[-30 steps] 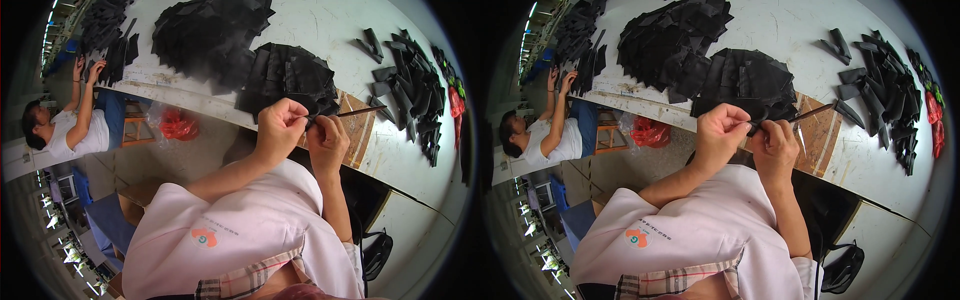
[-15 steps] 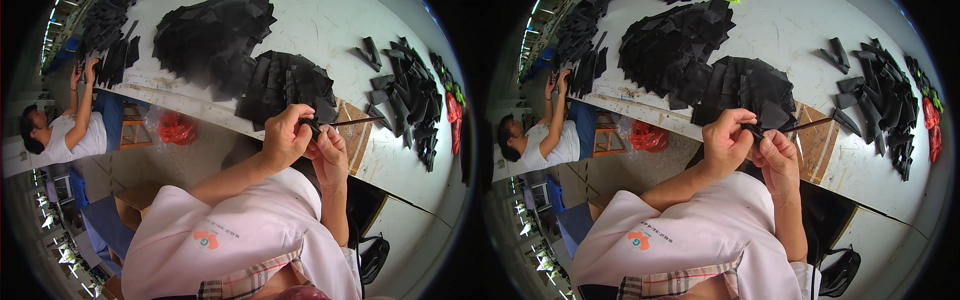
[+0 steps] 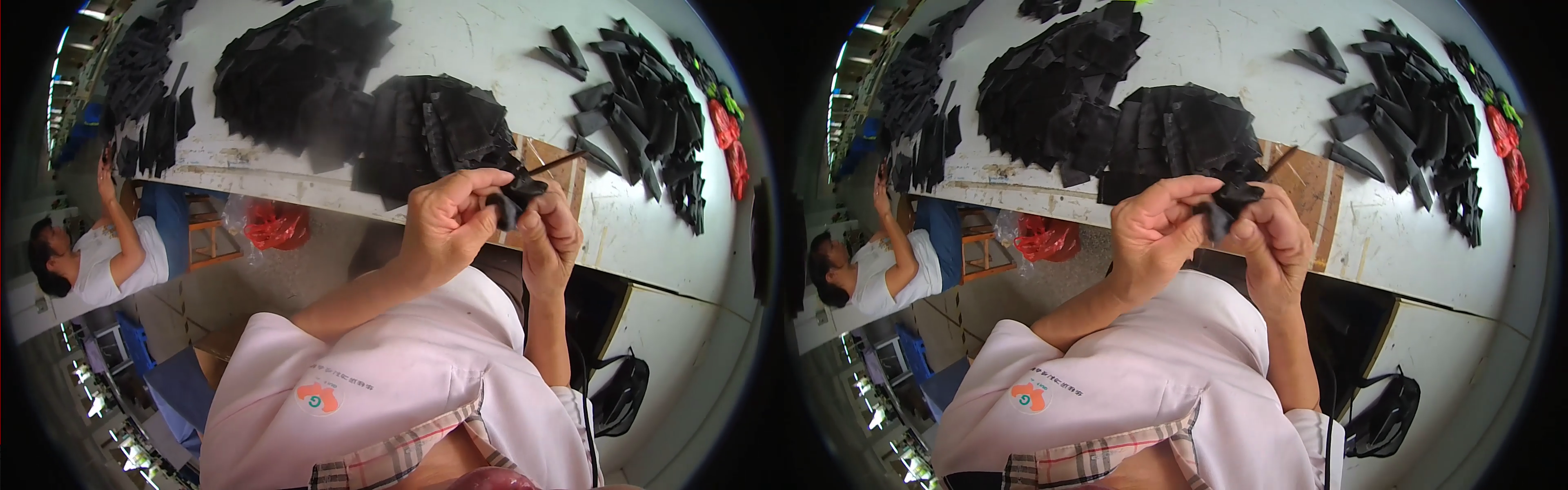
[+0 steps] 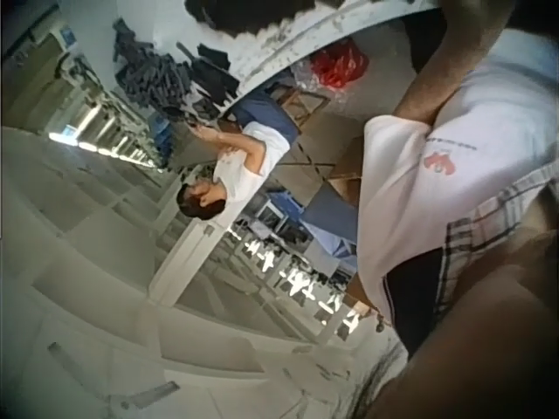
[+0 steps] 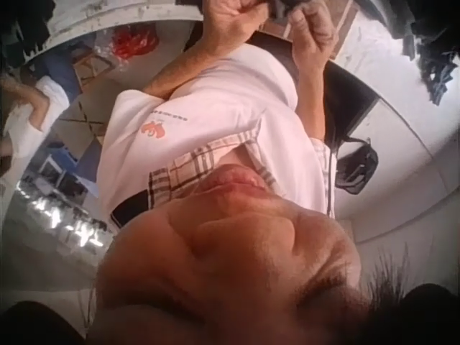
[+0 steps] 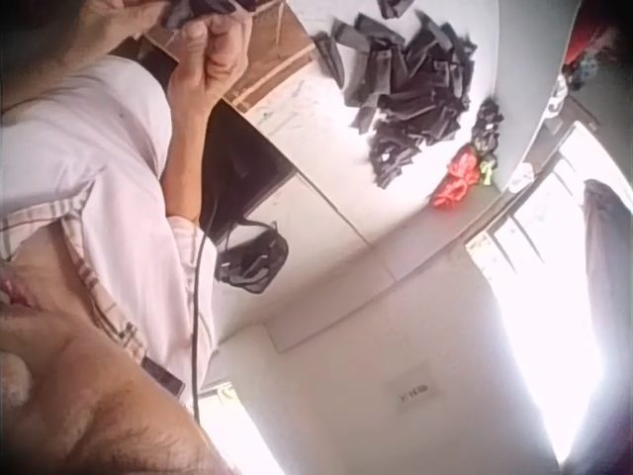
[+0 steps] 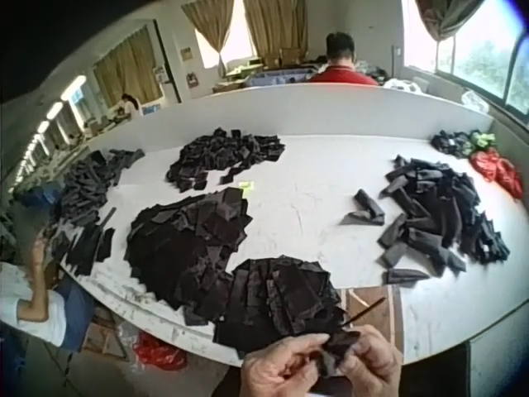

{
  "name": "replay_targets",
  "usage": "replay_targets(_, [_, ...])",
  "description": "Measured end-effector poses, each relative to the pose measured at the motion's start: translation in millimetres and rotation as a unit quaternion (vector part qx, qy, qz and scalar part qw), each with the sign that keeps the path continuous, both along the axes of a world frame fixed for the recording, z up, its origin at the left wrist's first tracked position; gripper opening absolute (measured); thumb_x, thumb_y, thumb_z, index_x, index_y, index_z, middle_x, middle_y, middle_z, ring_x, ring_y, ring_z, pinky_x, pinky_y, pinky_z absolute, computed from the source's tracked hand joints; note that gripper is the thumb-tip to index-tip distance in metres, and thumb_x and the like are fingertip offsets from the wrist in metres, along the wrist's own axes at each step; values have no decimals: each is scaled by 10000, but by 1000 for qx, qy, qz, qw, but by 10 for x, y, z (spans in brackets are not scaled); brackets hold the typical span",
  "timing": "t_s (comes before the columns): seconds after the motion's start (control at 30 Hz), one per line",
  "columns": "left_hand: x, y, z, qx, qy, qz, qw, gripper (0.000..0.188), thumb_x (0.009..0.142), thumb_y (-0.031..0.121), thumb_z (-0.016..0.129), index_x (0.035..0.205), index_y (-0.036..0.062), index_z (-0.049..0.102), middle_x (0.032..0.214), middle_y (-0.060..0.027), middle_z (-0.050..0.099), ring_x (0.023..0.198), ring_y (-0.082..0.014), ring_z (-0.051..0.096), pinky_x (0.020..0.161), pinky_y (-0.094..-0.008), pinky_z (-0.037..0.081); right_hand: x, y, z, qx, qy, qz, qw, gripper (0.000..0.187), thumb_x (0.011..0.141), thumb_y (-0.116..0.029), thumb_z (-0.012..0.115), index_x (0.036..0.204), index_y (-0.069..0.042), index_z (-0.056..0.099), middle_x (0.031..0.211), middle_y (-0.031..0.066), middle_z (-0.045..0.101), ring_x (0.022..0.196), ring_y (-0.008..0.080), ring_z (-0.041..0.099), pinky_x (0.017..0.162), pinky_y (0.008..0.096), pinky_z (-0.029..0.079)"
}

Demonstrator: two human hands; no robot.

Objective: Manually folding and organizing small black fabric pieces at a manufacturing workbench.

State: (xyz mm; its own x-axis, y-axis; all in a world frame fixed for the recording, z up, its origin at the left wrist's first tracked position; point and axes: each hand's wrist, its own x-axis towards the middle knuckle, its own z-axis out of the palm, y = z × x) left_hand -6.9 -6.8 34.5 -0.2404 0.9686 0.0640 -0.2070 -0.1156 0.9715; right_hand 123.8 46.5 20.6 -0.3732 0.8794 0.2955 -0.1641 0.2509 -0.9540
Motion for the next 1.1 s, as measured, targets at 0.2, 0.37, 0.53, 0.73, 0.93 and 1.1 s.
replay_targets(0.2, [93,106,99,-46,35,40,998,99,787,-53,537,868,-7,571,758,-28,589,577,-42,518,475,-164,409,25,-47,160,-83,-10,11,996,187,828,-85,552,685,-2,463,694,14,454,613,62,431,543,177,389])
replay_targets(0.37, [-13,153,143,-84,-223,-60,969,119,787,-46,538,899,-11,517,792,-77,604,627,-58,569,408,-147,376,86,-26,242,-184,42,18,982,164,851,-115,533,732,-15,483,669,-14,457,579,39,408,519,164,371])
replay_targets(0.53, [-51,246,380,-63,-524,-302,794,311,760,-107,498,1046,-43,393,902,-168,581,388,-1,403,290,-157,282,189,82,625,-218,121,117,961,167,845,-156,553,764,-15,513,668,-20,475,584,31,404,511,165,355])
replay_targets(0.73, [-89,639,401,20,-626,-416,660,349,846,63,454,1169,-48,384,892,-135,595,369,-18,387,316,-161,254,91,536,787,-210,14,93,973,252,834,-253,569,716,-31,558,634,-33,469,559,16,389,478,157,300])
replay_targets(0.93, [-94,742,-307,-194,-628,-230,718,193,844,45,439,994,-46,520,719,-88,580,320,1,282,303,-147,190,184,654,-16,-356,40,131,924,275,833,-293,562,682,-68,515,619,-41,425,558,48,379,499,179,318])
replay_targets(1.1, [-115,755,27,-108,-675,-264,680,188,850,46,433,983,-63,508,704,-67,560,314,-9,284,300,-151,189,101,676,339,-233,22,155,960,268,834,-286,559,698,-58,526,602,-32,442,565,59,376,510,190,312])
